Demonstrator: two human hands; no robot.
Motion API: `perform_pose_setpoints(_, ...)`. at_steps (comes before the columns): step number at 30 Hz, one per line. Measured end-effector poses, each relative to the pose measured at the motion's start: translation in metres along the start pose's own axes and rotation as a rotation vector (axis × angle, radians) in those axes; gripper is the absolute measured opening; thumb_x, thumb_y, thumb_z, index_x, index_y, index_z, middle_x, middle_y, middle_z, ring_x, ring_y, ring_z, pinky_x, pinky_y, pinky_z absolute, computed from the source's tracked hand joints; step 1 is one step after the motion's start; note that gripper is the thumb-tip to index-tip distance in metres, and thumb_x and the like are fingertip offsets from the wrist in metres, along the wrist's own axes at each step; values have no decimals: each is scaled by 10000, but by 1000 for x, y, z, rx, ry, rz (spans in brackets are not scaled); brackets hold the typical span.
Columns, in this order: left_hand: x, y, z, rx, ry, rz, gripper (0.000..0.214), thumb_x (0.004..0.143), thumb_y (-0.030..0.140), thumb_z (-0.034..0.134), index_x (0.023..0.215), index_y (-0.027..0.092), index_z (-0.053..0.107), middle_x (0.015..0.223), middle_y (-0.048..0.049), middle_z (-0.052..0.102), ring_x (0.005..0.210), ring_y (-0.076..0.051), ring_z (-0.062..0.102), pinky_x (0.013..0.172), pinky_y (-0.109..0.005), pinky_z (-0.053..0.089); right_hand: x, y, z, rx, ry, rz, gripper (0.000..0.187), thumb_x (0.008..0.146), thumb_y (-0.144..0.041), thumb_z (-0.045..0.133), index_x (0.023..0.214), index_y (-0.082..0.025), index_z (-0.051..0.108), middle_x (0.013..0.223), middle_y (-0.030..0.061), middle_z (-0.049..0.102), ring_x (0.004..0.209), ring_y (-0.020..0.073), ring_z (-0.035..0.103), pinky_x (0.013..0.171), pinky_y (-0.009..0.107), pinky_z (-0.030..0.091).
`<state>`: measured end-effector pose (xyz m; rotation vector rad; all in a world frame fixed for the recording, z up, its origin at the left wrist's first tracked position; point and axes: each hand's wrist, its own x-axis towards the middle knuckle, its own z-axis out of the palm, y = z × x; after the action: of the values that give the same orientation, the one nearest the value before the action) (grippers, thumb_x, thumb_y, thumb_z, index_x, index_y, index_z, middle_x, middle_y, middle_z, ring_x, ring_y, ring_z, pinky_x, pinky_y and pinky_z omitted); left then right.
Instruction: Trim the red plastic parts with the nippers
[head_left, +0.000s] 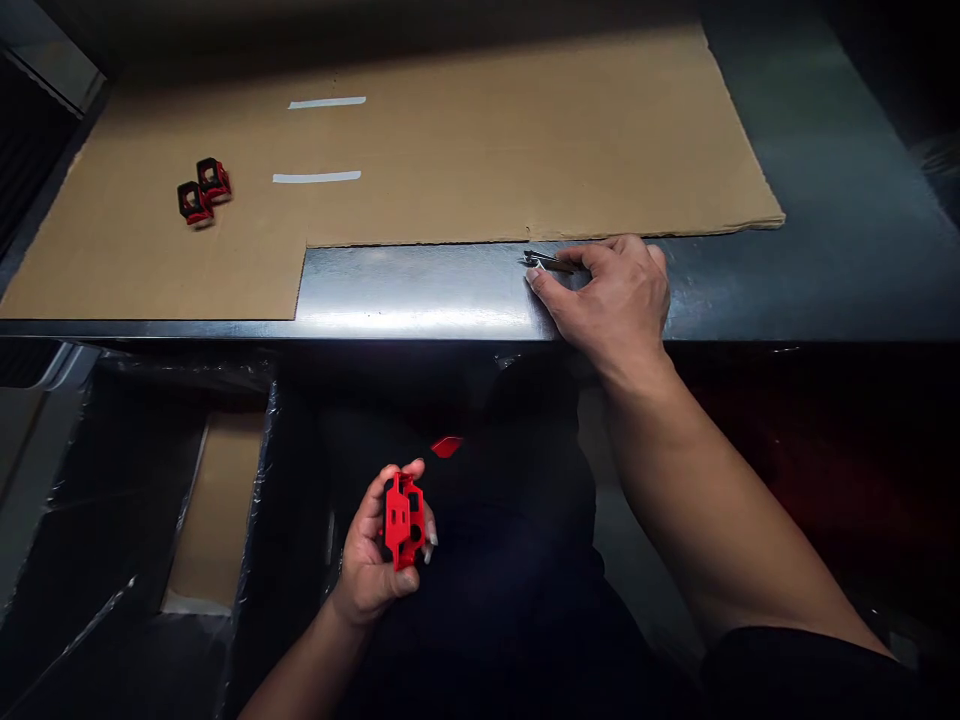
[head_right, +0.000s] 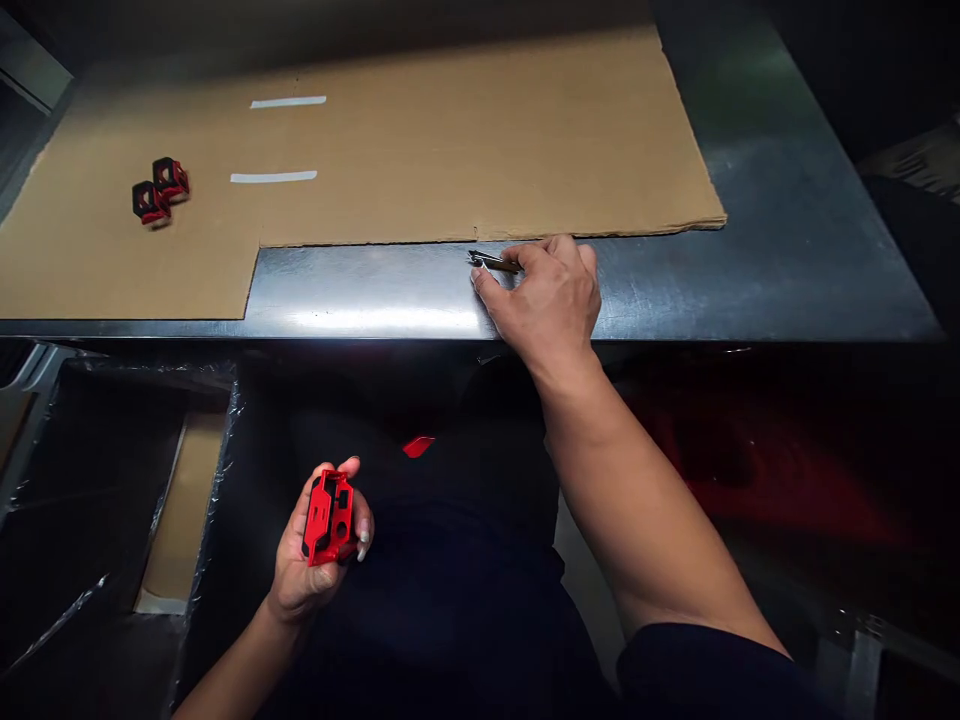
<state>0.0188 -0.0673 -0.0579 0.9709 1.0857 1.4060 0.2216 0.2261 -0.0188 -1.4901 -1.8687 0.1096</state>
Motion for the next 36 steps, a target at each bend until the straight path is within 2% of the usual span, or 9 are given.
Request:
perform_pose_setpoints(3,-1,4,-2,45,-13,27,799,804,589,725,1489,364,380,1452,-162,519,697,-138,603,522,-283,560,3,4,-1,-7,5,-9,303,837,-488,745,944,-204,746,931,140,656,924,308,548,871,553,452)
perform_pose_setpoints(6,-1,12,-4,244,-48,131,784,822,501,746,1498,299,404,1370,-166,566,934,-225,663,729,-376,620,0,0,-14,39,-20,-15,254,870,-466,716,946,-226,750,852,106,690,816,275,591,820,515,490)
perform_pose_setpoints(9,3,21,-5,460,-73,249,770,841,466,726,1506,244,408,1289,-177,585,1172,-319,607,886,-489,594,-23,-12,-41,152,-54,-82,192,905,-418,687,1022,-281,755,835,68,722,716,257,647,710,451,532)
perform_pose_setpoints(11,7,26,-4,517,-98,285,762,866,450,697,1522,228,380,1263,-188,583,1152,-314,619,865,-487,602,-51,-22,-62,233,-97,-185,181,883,-348,727,1060,-321,754,873,49,740,739,263,691,652,415,546)
perform_pose_setpoints(14,13,27,-2,520,-134,312,769,868,439,698,1526,217,368,1234,-185,600,1125,-302,628,861,-484,604,-97,-36,-89,435,-401,-400,277,850,-224,772,1116,-287,727,901,32,762,713,189,714,600,304,567)
perform_pose_setpoints(17,20,23,0,464,-178,291,787,850,459,719,1517,212,381,1248,-177,597,1134,-288,623,888,-470,600,-132,-48,-103,534,-574,-504,122,870,-260,760,983,-225,730,839,33,778,617,136,684,541,247,530)
perform_pose_setpoints(20,24,18,3,418,-227,251,783,850,478,721,1511,219,391,1253,-169,597,1141,-277,620,890,-447,602,-150,-56,-108,488,-563,-528,113,891,-332,737,896,-219,736,866,33,793,543,112,635,492,248,468)
perform_pose_setpoints(24,27,17,6,422,-272,241,787,850,505,719,1513,235,392,1251,-169,605,1128,-283,626,864,-446,607,-157,-60,-110,421,-537,-543,121,874,-361,754,891,-242,747,897,15,797,547,108,615,499,262,433)
perform_pose_setpoints(36,18,12,-3,427,-230,226,830,818,525,747,1519,261,389,1251,-162,586,1100,-283,630,851,-449,600,-156,-69,-100,426,-568,-610,132,869,-361,767,935,-247,757,939,-5,792,565,106,585,510,270,381)
